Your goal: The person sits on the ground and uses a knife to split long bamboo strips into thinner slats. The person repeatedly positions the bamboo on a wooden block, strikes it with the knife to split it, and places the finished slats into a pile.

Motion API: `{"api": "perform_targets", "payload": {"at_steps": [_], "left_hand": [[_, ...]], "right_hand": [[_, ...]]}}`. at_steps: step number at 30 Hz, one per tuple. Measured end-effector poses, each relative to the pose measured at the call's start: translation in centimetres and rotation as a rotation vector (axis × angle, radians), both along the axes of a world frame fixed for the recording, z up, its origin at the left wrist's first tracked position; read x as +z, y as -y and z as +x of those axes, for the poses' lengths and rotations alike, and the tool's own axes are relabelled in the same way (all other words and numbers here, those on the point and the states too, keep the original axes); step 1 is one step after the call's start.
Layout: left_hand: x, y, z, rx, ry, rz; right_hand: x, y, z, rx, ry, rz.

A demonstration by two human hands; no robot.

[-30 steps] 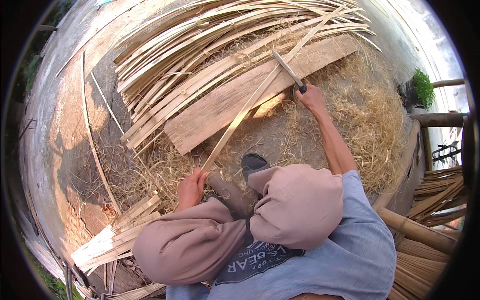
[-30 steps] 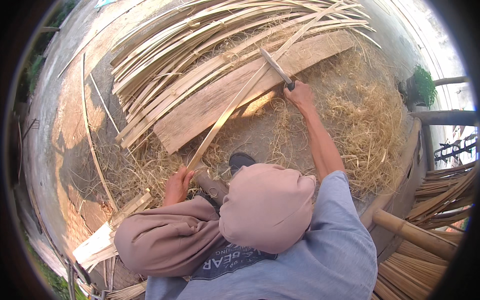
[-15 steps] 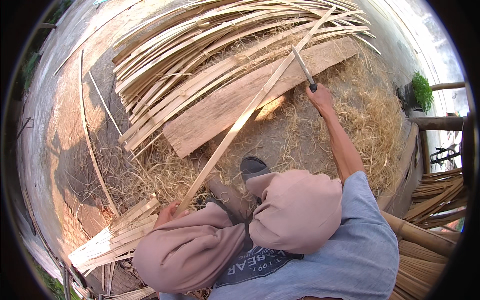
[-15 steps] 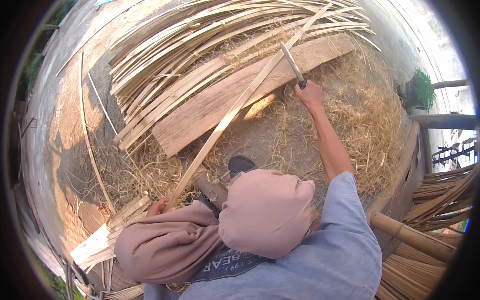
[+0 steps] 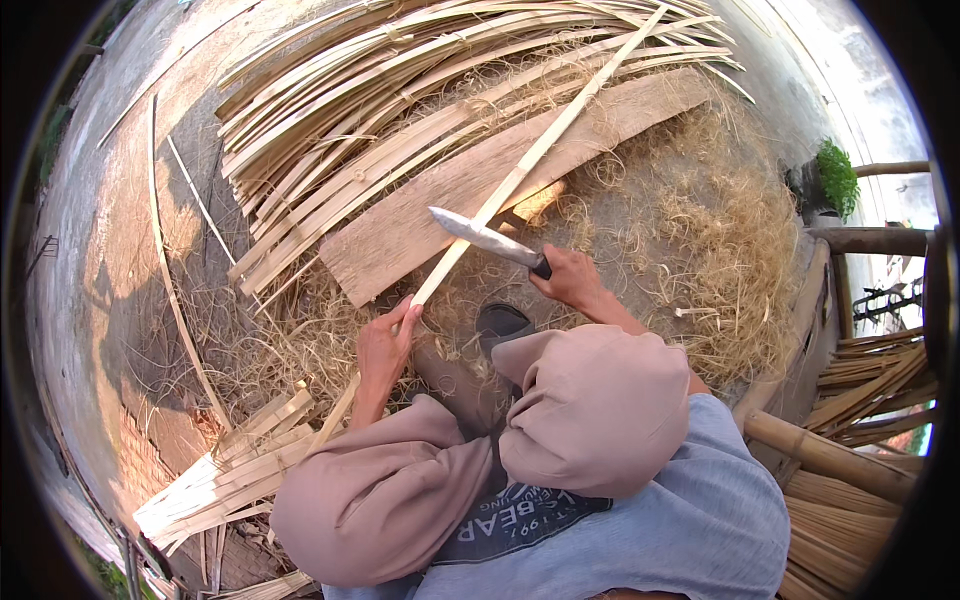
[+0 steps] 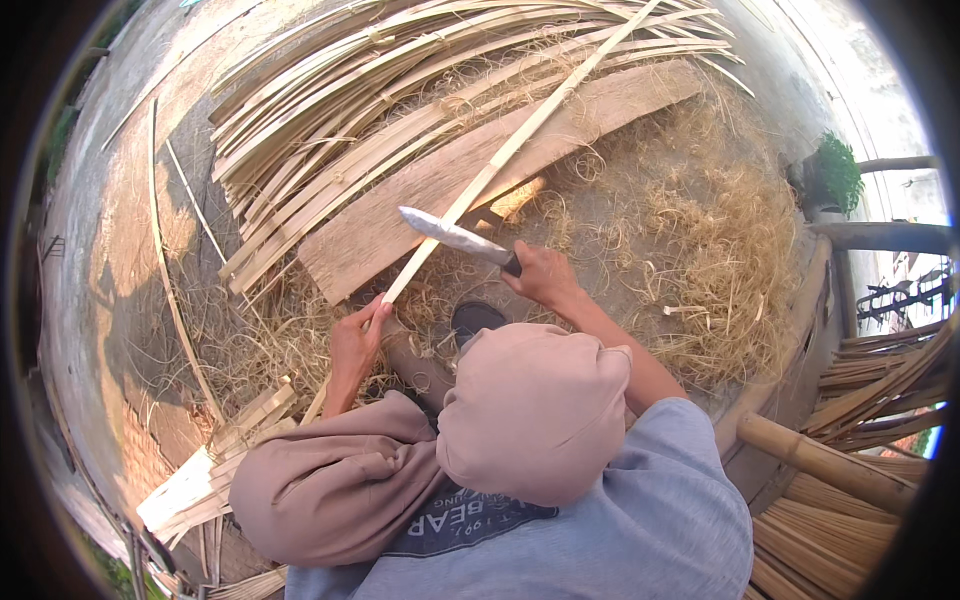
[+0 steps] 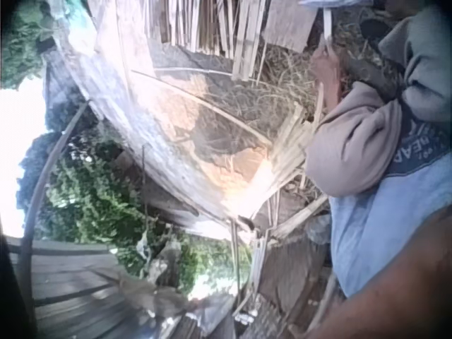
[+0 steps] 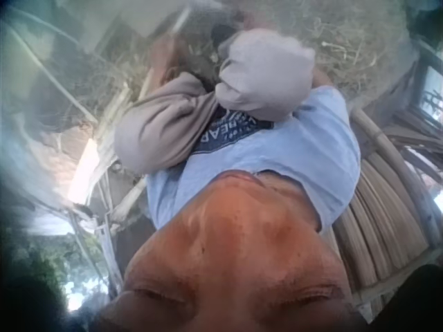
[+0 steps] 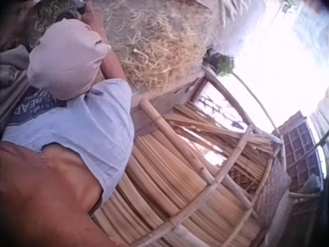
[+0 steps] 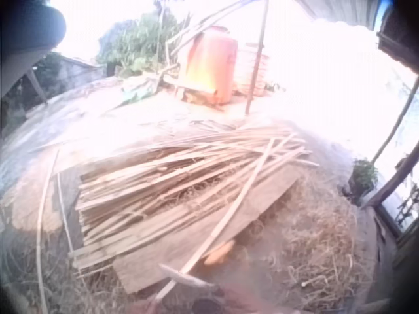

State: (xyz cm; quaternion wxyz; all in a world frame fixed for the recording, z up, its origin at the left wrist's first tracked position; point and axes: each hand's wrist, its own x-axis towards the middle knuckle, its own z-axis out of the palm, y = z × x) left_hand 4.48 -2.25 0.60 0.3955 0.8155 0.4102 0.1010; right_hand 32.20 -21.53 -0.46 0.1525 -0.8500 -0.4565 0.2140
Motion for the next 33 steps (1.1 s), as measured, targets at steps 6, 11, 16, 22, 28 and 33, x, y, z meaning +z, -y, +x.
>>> {"api": "perform_targets", "payload": {"at_steps": [6, 11, 16, 22, 28, 33], "left_hand": [[3.1, -2.0, 1.4, 0.033, -0.18, -0.071], [2.7, -1.0, 0.7, -0.001, -0.111, -0.005], [3.6, -2.0, -3.0, 0.033, -0.148, -0.149], [3.9, -2.6, -7.2, 0.032, -0.084, -0.16], [3.1, -3.4, -7.6, -0.041, -0.133, -0.009], [3.3, -2.1, -14.5, 0.014, -0.079, -0.158]], "right_hand": [[0.8, -0.9, -1.9, 0.13, 0.014, -0.03], [-0.7, -0.7, 7.6, -0.378, 0.075, 0.017], [1.7, -1.8, 0.7, 0.175, 0.122, -0.072], [1.3, -1.6, 13.2, -0.239, 0.233, -0.098], [-0.5, -2.6, 5.1, 0.022, 0.059, -0.022], [0.7, -1.1, 15.8, -0.449, 0.173, 0.012]]}}
